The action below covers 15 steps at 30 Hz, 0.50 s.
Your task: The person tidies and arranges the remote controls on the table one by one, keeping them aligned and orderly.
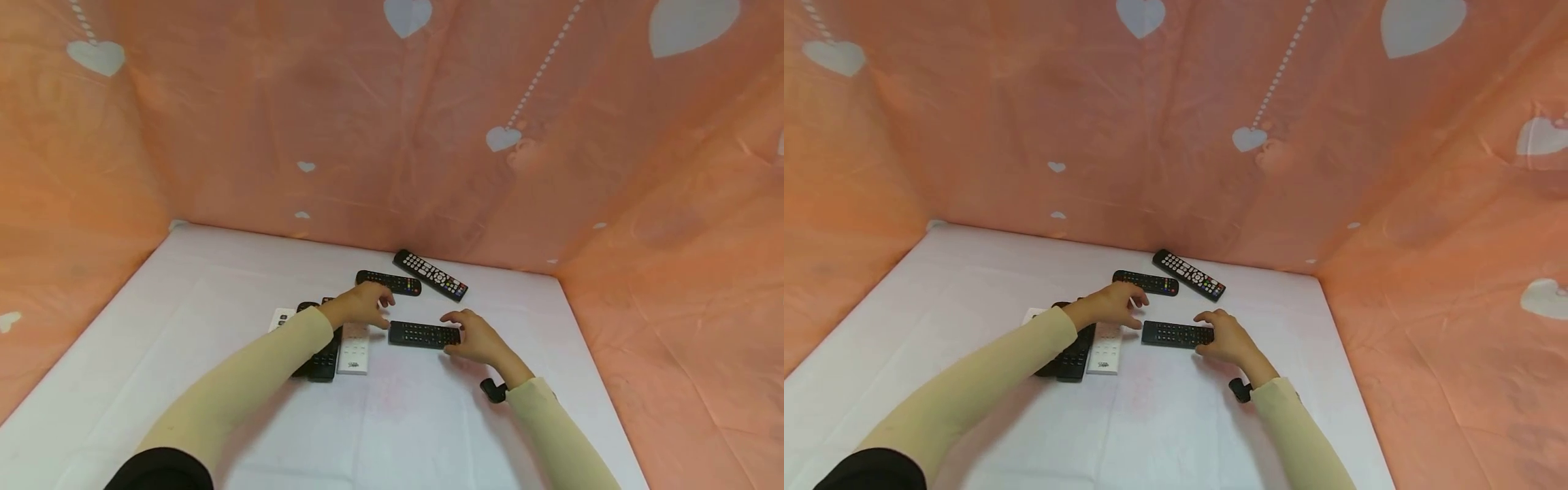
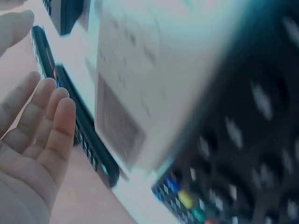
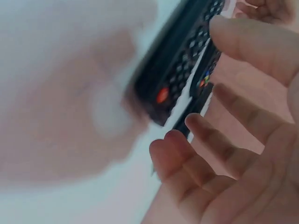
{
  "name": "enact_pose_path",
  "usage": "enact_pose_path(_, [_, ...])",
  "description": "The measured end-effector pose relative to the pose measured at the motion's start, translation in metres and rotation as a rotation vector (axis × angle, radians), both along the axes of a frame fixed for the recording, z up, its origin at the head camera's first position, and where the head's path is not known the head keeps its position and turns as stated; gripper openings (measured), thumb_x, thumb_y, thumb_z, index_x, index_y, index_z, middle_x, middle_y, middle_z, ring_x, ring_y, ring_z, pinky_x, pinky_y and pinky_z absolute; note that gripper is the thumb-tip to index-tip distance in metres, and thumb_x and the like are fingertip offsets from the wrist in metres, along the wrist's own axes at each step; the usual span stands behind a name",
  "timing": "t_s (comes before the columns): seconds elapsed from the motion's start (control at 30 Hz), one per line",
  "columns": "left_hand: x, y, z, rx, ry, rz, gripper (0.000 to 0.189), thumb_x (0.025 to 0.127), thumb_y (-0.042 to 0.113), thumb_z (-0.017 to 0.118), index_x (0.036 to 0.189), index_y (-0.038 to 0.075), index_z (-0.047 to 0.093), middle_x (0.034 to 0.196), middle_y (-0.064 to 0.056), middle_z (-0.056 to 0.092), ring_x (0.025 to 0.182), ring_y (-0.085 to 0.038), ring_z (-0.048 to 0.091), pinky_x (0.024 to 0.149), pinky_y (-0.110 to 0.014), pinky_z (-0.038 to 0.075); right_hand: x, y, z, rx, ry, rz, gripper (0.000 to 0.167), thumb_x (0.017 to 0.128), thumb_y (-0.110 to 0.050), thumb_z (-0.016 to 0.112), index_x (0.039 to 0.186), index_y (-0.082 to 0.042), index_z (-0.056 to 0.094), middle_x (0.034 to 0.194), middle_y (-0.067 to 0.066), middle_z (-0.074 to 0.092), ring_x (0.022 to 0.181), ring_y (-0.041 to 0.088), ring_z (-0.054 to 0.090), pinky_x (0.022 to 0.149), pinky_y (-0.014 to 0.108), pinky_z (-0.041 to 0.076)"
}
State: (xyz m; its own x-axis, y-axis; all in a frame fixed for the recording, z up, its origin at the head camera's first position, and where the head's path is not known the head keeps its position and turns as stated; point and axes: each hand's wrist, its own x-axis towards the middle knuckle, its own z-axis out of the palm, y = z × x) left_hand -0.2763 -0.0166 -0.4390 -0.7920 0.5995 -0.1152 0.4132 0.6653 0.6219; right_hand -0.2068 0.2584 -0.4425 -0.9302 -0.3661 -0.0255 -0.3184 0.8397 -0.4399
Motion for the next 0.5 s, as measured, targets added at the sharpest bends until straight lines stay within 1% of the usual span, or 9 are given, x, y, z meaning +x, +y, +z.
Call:
enact_pose_path(0.1, [0.005,0.005,-0.003,0.002,-0.006,-0.003,0.050,0.072,0.021,0.084,0.117,0.008,0.065,0.111,-0.009,0.066,0.097,-0.018,0.060,0.089,-0.033,0.050,-0.001,0.003,-0.005,-0.011,-0.010,-0.013,0.058,0.070,-0.015,0.081,0.124,-0.009,0.060,0.115,0.016,0.060,0.100,0.031,0.058,0.087,0.048,0.048])
enact_pose_path(0.23, [0.013,0.013,-0.008,-0.001,-0.036,0.009,0.056,0.070,0.020,0.086,0.120,0.009,0.063,0.115,-0.009,0.064,0.104,-0.020,0.059,0.094,-0.036,0.048,-0.003,0.004,-0.010,-0.035,-0.037,-0.042,0.061,0.067,-0.009,0.079,0.125,-0.007,0.060,0.111,0.016,0.060,0.094,0.027,0.060,0.082,0.043,0.049])
enact_pose_path(0.37, [0.019,0.021,-0.011,-0.062,-0.048,0.008,0.061,0.068,0.019,0.086,0.123,0.012,0.062,0.116,-0.007,0.062,0.108,-0.021,0.057,0.099,-0.036,0.046,-0.006,0.004,-0.017,-0.051,-0.069,-0.082,0.061,0.065,-0.005,0.081,0.122,-0.006,0.061,0.104,0.016,0.060,0.084,0.021,0.057,0.074,0.035,0.048])
enact_pose_path(0.5, [0.022,0.026,-0.012,-0.116,-0.065,0.014,0.060,0.069,0.016,0.086,0.124,0.013,0.062,0.114,-0.005,0.062,0.108,-0.019,0.056,0.101,-0.036,0.045,-0.008,0.003,-0.022,-0.054,-0.079,-0.096,0.057,0.065,-0.004,0.083,0.118,-0.005,0.063,0.101,0.016,0.060,0.081,0.020,0.055,0.071,0.033,0.047])
